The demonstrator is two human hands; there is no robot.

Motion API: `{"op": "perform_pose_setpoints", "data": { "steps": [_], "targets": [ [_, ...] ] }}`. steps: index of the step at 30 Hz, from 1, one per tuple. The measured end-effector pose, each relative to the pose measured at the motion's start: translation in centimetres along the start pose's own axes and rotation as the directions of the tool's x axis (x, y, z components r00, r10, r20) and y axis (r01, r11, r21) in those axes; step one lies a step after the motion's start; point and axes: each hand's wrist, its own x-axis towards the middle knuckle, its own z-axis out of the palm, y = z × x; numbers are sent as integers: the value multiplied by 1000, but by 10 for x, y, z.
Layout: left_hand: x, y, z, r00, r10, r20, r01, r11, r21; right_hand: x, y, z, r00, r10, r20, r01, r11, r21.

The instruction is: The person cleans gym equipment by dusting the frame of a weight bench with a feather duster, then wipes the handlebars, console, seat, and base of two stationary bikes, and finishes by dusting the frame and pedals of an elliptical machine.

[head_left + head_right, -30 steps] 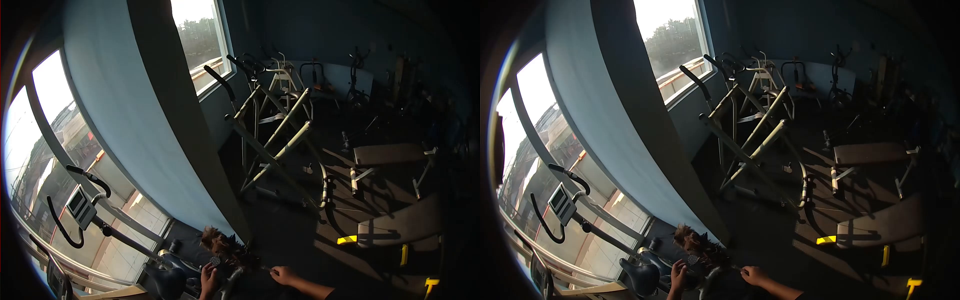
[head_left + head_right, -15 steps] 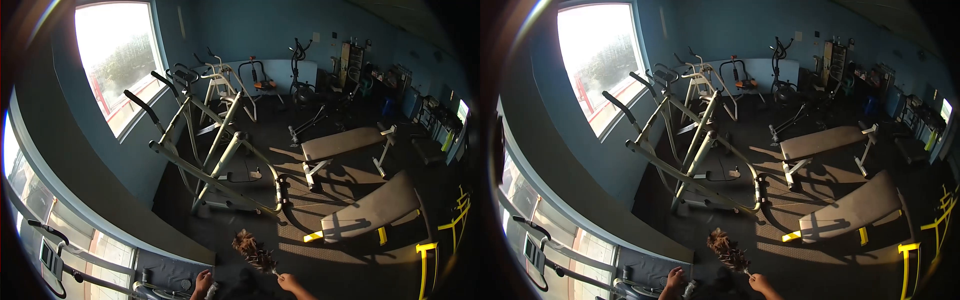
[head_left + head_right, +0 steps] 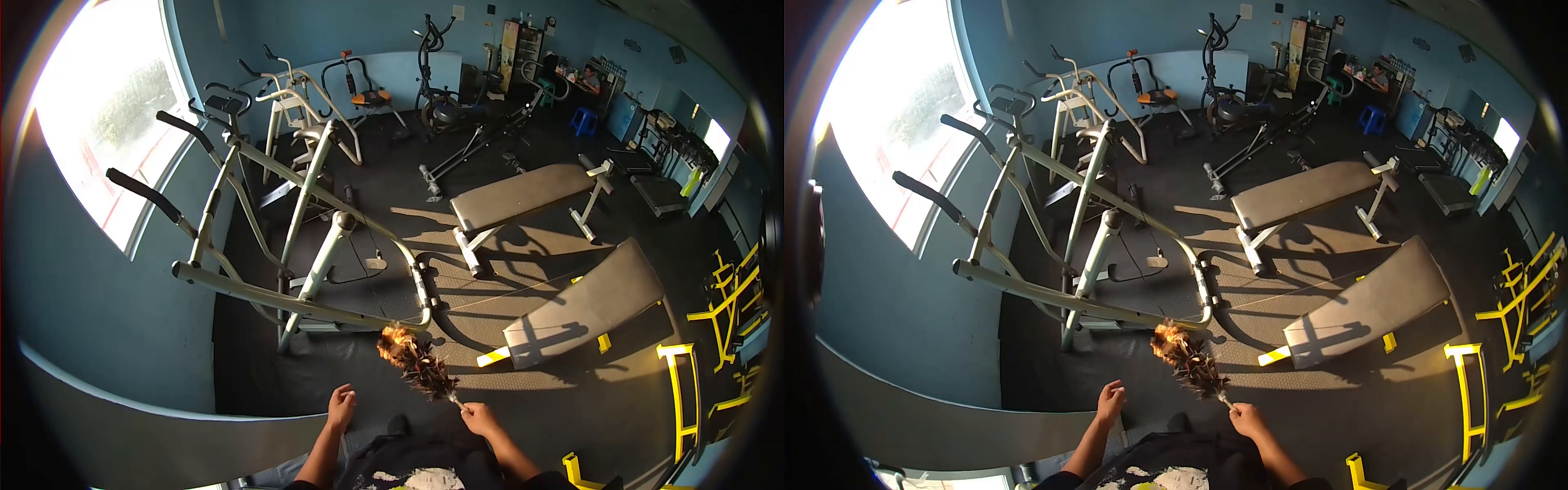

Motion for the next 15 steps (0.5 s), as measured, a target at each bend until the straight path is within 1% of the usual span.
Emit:
{"op": "perform_pose_setpoints", "data": {
  "steps": [1, 2, 4, 5, 6, 7, 8, 9, 10, 11, 12, 13, 14, 15],
  "targets": [
    [11, 22, 3, 1000, 22, -3, -22, 1000, 13, 8, -14, -10, 999, -53, 1, 53, 998, 19],
    [25, 41, 6, 1000, 18, -18, -18, 1000, 14, 12, -34, -23, 1000, -25, 7, 25, 999, 38],
    [49, 68, 12, 994, 94, 57, -92, 995, -48, 28, -56, -40, 998, -54, 32, 53, 997, 52],
    [59, 77, 16, 995, 91, 34, -89, 995, -52, 39, -61, -47, 996, -79, 41, 77, 995, 58],
    [73, 85, 22, 988, 143, 54, -140, 989, -50, 52, -60, -48, 989, -148, -6, 148, 982, 115],
    [86, 93, 28, 979, 192, 74, -189, 981, -48, 70, -54, -45, 986, -166, 15, 163, 980, 113],
    [97, 100, 34, 974, 215, 68, -212, 976, -42, 89, -47, -40, 934, -347, -81, 355, 927, 122],
    [108, 104, 42, 977, 211, 35, -209, 977, -46, 109, -43, -39, 841, -511, -177, 533, 837, 120],
    [118, 108, 49, 971, 238, 9, -236, 967, -94, 126, -42, -41, 871, -483, -94, 492, 856, 159],
    [126, 111, 55, 964, 264, -22, -264, 954, -139, 145, -41, -44, 863, -501, -63, 504, 846, 172],
    [126, 119, 60, 958, 284, -37, -286, 946, -154, 159, -55, -57, 886, -461, 50, 452, 882, 131],
    [136, 122, 62, 914, 404, -29, -404, 907, -120, 174, -72, -70, 897, -412, 161, 404, 911, 80],
    [140, 122, 62, 938, 345, -47, -348, 932, -104, 190, -93, -80, 831, -530, 168, 520, 848, 106],
    [140, 131, 64, 958, 280, -67, -286, 954, -95, 205, -105, -85, 808, -562, 179, 563, 825, 48]
  ]
}}
